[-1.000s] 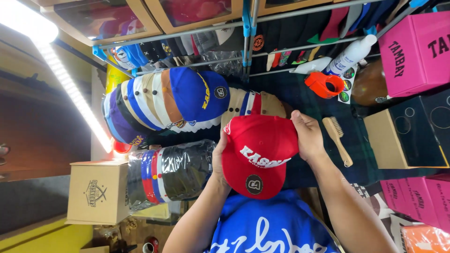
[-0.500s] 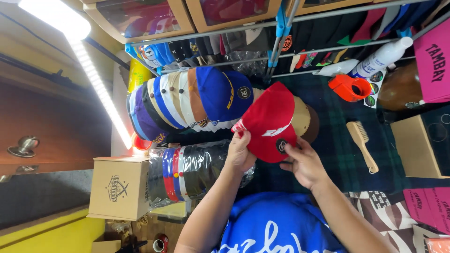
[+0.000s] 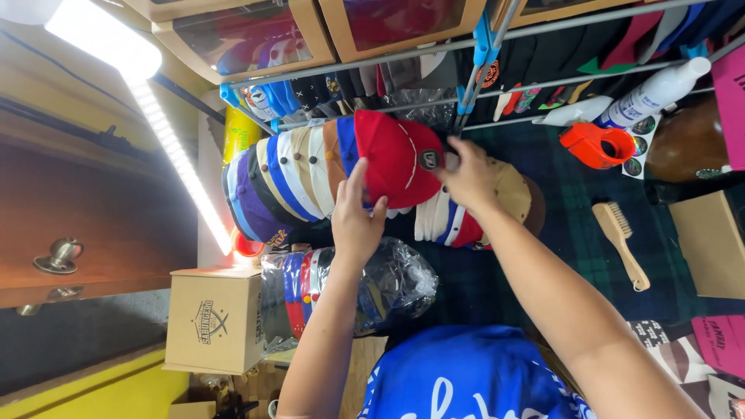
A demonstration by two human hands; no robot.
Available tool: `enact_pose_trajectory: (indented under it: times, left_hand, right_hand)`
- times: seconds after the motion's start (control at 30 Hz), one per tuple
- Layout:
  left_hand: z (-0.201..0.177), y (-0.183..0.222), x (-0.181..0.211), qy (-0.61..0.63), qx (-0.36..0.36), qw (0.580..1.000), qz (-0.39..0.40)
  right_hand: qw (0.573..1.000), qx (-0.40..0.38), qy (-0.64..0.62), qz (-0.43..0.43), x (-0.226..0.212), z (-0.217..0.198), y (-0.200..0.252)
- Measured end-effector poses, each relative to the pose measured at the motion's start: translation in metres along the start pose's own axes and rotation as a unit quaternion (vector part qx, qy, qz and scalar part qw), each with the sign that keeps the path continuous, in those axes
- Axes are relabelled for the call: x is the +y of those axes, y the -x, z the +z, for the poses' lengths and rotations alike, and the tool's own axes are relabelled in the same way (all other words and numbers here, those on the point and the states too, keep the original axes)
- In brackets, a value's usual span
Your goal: Cleaning and inspecting baseball caps using a brush at a packing station
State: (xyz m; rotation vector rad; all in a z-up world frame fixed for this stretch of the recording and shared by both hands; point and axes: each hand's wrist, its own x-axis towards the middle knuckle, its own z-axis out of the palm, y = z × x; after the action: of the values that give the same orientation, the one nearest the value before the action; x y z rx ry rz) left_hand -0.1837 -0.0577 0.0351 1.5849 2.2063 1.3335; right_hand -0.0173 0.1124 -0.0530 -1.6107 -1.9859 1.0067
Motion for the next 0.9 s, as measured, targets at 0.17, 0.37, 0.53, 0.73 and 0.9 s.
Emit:
enact_pose_trajectory:
  times: [0.17,0.37,0.53,0.73,0.9]
  left_hand:
    - [0.002,-0.020,0.007,-0.240,-0.005,0.963,0.125]
    - [0.016,-0.040,-0.015,-0.328,-0.107,0.932,0.114]
    - [0.030,-0.036,-0.013,-0.330,-0.106,0.935,0.072]
    - [0.033,-0.038,-0.013,-0.329,-0.104,0.935,0.086]
    - [0.047,-0.040,-0.005,-0.360,-0.111,0.926,0.019]
  right_hand:
    - [0.992,-0.124,0.011,-0.005,-0.015,0.059,-0.017]
    - [0.992,-0.106,-0.058,-0.040,-0.023,0.020,0.008]
    - [0.965,0.114,-0.234,0.013,0.034,-0.040,0.053]
    - [0.852,0.264,-0.334,0.303,0.244,-0.028,0.072]
    - [0.848,0.147,-0.359,0.361,0.229,-0.028,0.059]
